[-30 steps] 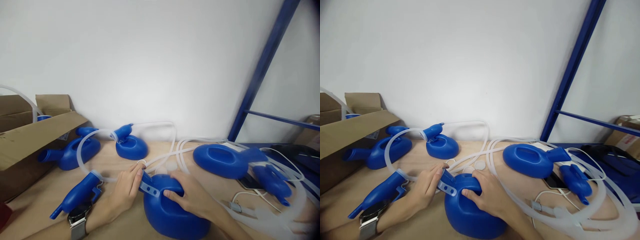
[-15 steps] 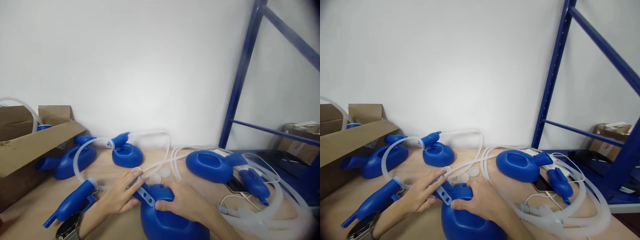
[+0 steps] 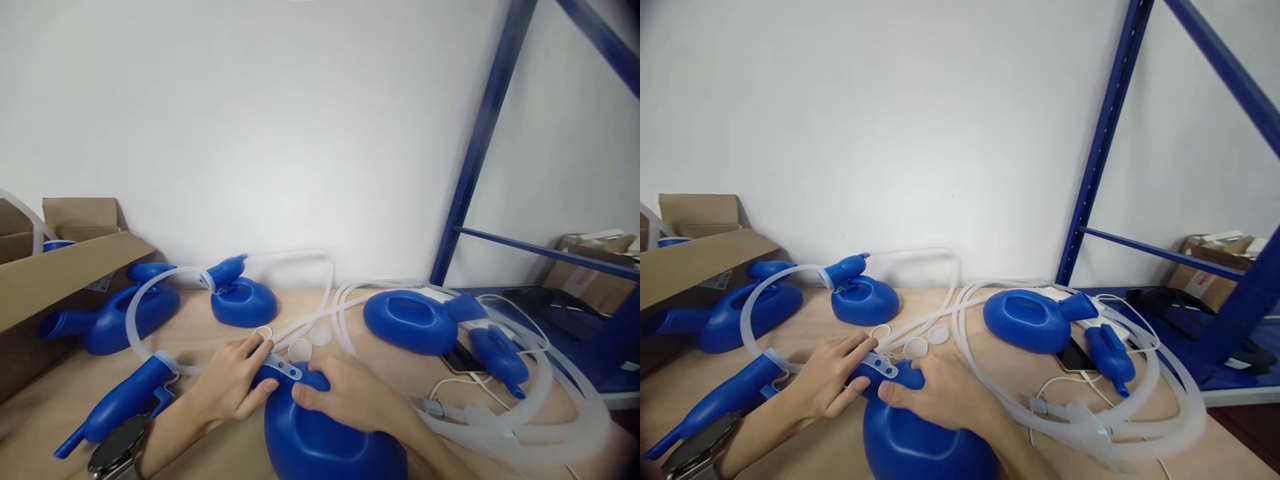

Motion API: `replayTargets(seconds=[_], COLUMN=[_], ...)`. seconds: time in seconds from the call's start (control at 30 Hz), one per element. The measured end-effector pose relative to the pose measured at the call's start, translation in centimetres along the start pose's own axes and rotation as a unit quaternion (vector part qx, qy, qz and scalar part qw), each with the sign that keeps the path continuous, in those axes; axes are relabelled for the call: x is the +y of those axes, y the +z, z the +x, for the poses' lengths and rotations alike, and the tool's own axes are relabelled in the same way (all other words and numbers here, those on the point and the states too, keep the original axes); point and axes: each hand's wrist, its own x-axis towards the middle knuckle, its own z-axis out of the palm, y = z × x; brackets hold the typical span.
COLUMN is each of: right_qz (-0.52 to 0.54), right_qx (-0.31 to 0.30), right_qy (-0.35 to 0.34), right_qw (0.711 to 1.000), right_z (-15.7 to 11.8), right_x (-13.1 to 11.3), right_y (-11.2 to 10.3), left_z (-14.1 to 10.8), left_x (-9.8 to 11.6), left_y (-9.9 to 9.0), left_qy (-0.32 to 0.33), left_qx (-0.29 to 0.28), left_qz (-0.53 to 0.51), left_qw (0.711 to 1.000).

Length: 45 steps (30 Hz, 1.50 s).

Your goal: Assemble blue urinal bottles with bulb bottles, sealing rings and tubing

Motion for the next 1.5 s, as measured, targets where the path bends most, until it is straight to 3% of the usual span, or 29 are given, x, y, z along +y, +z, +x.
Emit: replayTargets(seconds=[0.17,0.3,0.6,0.97,1.13,1.23,1.33,1.5], right_qz=[-0.034,-0.077,-0.009,-0.014,-0.007,0.011,0.022,-0.02], right_qx=[-0.006,0.003,-0.095,-0.073,-0.082,-0.094,-0.09,-0.118], right_qy=[0.046,0.05,0.142,0.141,0.164,0.172,0.178,0.184], right_qw=[0.998,0.996,0.985,0.987,0.983,0.98,0.98,0.976], right_z=[0.4,0.5,1.4,1.4,1.4,1.5,1.4,1.1], right_x=[-0.6,-0.6,-1.8,-1.8,-1.8,-1.6,-1.1,0.3], right_y=[0.3,0.7,0.0,-0.1,0.0,-0.2,-0.8,-3.0], left_z=[2.1,2.9,2.4,2.4,3.0,3.1,2.8,1.1], left_x=[2.6,3.5,3.3,3.2,3.4,2.2,-0.4,-5.5], left_y=[-2.4,-2.3,-1.7,-1.4,-1.9,-3.4,-6.1,-9.8], left_qy=[-0.115,-0.191,-0.212,-0.225,-0.246,-0.215,-0.181,-0.21], left_qx=[-0.09,-0.117,-0.091,-0.072,-0.127,-0.172,-0.235,-0.308], left_qz=[-0.029,-0.102,-0.174,-0.216,-0.212,-0.257,-0.304,-0.207], left_qw=[0.989,0.969,0.957,0.947,0.937,0.926,0.905,0.905])
